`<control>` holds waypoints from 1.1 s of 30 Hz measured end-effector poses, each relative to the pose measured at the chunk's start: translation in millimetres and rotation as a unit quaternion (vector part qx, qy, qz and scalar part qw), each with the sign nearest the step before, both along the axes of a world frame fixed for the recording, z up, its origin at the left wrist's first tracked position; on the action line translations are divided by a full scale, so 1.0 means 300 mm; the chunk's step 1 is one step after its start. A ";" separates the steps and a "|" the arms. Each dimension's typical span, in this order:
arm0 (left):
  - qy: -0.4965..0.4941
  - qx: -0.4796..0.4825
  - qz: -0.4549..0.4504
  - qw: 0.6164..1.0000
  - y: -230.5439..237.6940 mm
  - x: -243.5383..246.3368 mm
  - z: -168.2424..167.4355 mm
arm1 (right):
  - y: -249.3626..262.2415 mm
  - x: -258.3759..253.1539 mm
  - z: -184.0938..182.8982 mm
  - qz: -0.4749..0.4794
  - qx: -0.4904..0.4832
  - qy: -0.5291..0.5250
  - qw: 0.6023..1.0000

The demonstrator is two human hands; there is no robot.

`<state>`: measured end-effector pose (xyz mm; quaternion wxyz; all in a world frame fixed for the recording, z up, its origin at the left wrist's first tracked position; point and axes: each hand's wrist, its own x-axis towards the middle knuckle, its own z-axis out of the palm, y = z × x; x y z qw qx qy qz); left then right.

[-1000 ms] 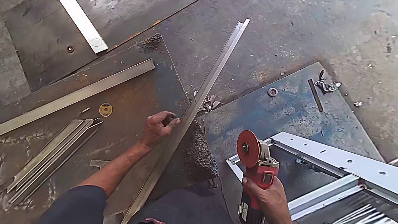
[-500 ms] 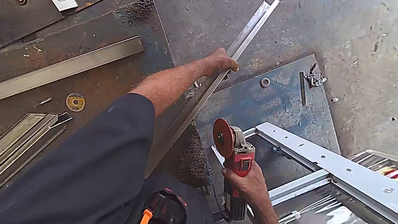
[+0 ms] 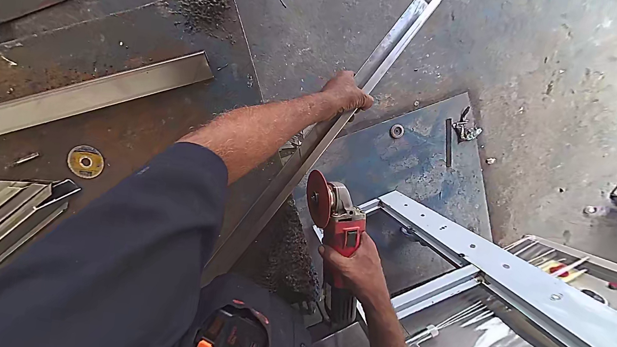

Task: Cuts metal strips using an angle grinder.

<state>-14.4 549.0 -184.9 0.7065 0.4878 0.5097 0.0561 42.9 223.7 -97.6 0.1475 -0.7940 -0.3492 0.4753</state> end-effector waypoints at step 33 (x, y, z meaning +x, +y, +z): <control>-0.003 0.021 -0.026 0.999 0.006 -0.008 -0.014 | 0.051 -0.019 -0.027 0.019 -0.006 -0.042 0.999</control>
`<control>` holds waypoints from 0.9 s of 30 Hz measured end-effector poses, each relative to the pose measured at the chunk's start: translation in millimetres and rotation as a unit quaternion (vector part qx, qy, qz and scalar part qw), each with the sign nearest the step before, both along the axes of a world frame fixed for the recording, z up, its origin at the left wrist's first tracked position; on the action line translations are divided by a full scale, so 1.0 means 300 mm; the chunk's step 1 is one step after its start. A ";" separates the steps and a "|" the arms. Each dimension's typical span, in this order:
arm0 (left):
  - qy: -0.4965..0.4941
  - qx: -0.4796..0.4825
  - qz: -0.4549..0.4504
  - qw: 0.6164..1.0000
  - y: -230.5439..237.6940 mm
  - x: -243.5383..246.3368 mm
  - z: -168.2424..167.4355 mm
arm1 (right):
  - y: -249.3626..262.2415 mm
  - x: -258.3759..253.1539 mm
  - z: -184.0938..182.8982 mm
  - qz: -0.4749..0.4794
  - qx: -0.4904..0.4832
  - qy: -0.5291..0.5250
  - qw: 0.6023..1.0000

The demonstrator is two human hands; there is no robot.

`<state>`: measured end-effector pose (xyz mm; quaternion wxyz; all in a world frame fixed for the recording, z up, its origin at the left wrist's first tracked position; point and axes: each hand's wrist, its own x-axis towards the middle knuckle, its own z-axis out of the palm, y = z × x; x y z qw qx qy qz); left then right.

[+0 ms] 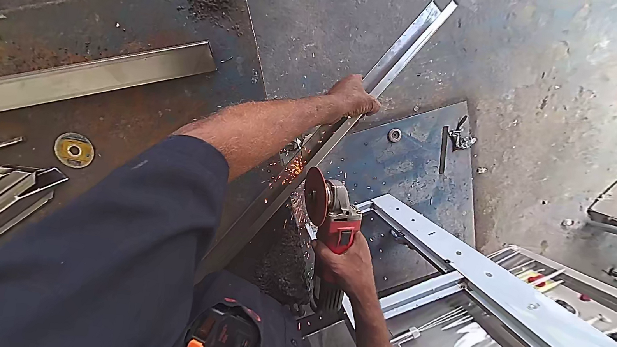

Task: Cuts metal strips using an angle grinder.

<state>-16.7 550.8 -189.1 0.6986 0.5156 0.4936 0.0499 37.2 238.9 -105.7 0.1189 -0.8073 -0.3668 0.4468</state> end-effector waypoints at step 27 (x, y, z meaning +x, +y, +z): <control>0.026 0.023 -0.036 0.999 0.014 0.000 0.009 | 0.042 0.011 -0.030 0.020 0.019 -0.011 1.000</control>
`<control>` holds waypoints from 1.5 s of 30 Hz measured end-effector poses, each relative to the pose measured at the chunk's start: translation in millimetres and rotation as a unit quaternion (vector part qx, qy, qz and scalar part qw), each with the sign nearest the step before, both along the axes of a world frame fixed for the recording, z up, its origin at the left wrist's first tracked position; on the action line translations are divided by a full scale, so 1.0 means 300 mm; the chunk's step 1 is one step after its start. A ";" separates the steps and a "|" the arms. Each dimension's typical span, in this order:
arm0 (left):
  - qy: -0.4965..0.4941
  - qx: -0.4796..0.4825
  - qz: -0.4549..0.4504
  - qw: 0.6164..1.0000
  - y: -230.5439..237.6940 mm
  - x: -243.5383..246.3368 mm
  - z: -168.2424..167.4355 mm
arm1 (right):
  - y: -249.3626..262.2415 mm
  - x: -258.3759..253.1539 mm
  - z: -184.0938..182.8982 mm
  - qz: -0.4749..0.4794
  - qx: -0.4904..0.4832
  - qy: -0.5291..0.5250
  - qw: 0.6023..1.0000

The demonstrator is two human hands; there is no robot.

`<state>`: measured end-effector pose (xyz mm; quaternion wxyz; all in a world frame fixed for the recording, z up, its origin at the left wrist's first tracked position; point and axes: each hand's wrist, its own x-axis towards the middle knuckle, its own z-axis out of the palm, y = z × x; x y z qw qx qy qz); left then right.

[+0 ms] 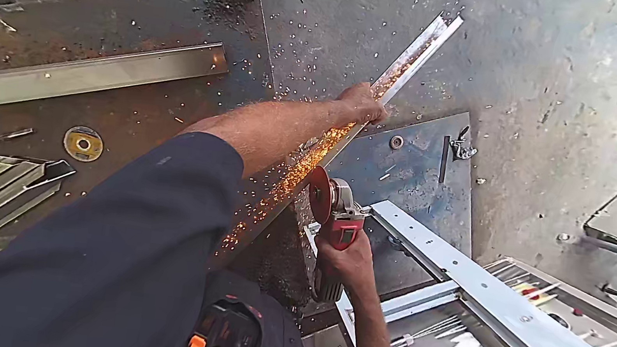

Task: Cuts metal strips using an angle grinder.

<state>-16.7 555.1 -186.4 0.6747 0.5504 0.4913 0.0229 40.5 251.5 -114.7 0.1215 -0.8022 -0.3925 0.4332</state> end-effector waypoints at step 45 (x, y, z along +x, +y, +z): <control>0.022 0.188 0.034 0.981 -0.346 -0.600 0.327 | -0.325 0.109 -0.020 -0.090 0.004 0.024 0.996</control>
